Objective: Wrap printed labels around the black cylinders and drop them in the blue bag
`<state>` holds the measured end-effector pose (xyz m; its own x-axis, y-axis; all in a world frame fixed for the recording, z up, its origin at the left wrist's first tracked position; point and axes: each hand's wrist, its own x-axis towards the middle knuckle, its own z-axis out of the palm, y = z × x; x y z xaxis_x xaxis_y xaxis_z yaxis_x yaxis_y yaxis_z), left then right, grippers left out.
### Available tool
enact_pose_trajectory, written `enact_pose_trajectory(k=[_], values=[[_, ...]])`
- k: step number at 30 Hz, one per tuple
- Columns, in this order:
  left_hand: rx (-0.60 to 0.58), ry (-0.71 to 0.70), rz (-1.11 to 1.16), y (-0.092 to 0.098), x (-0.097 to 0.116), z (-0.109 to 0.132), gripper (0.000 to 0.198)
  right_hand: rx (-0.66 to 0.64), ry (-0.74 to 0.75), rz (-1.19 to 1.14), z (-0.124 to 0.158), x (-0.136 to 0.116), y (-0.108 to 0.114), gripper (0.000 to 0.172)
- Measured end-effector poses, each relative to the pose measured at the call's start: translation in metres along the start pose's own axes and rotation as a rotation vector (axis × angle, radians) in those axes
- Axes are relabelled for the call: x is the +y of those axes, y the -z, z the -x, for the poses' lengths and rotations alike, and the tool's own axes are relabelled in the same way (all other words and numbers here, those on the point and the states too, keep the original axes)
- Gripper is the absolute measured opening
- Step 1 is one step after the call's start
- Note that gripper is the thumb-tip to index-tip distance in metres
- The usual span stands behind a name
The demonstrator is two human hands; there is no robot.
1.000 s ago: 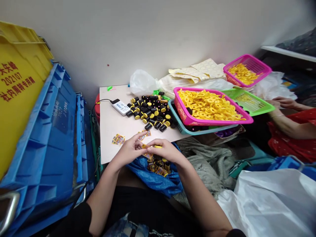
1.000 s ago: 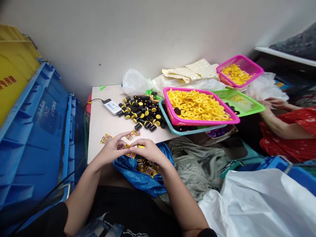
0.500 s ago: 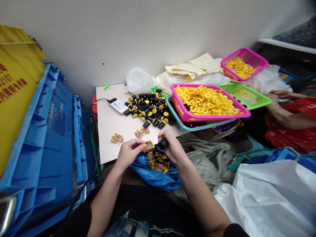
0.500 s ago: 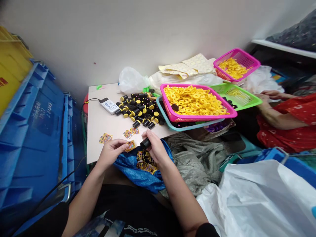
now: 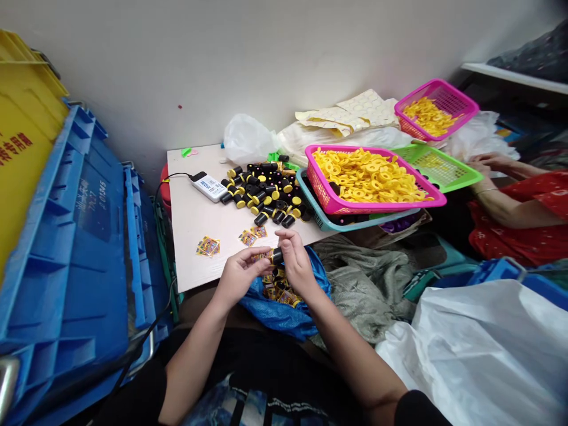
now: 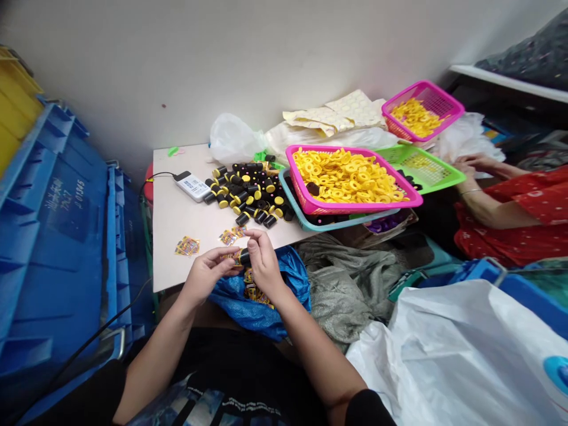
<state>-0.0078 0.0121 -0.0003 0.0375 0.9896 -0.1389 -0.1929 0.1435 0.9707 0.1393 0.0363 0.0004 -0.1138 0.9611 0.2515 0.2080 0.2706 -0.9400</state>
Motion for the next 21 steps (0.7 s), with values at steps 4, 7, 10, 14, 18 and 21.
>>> enact_pose_trajectory(k=[4, 7, 10, 14, 18, 21], values=[[0.053, -0.029, 0.011, -0.004, -0.004, 0.001, 0.044, -0.029, 0.069, 0.006, 0.01, 0.004, -0.003, 0.054], [0.043, -0.07, -0.07, -0.001, -0.004, 0.002, 0.04, -0.088, 0.078, -0.001, 0.014, 0.007, -0.002, 0.051], [0.056, -0.141, -0.182, 0.0, -0.003, 0.001, 0.036, -0.057, 0.086, 0.014, 0.014, 0.01, -0.002, 0.041], [0.054, -0.2, -0.196, -0.005, -0.002, 0.0, 0.035, 0.049, 0.205, 0.107, 0.017, 0.015, -0.006, 0.041], [-0.003, -0.183, -0.215, -0.009, 0.003, 0.0, 0.033, -0.051, 0.197, 0.046, 0.024, 0.018, -0.005, 0.052], [-0.058, -0.147, -0.202, -0.007, 0.008, 0.0, 0.032, -0.156, 0.026, -0.131, 0.023, 0.014, 0.002, 0.064]])
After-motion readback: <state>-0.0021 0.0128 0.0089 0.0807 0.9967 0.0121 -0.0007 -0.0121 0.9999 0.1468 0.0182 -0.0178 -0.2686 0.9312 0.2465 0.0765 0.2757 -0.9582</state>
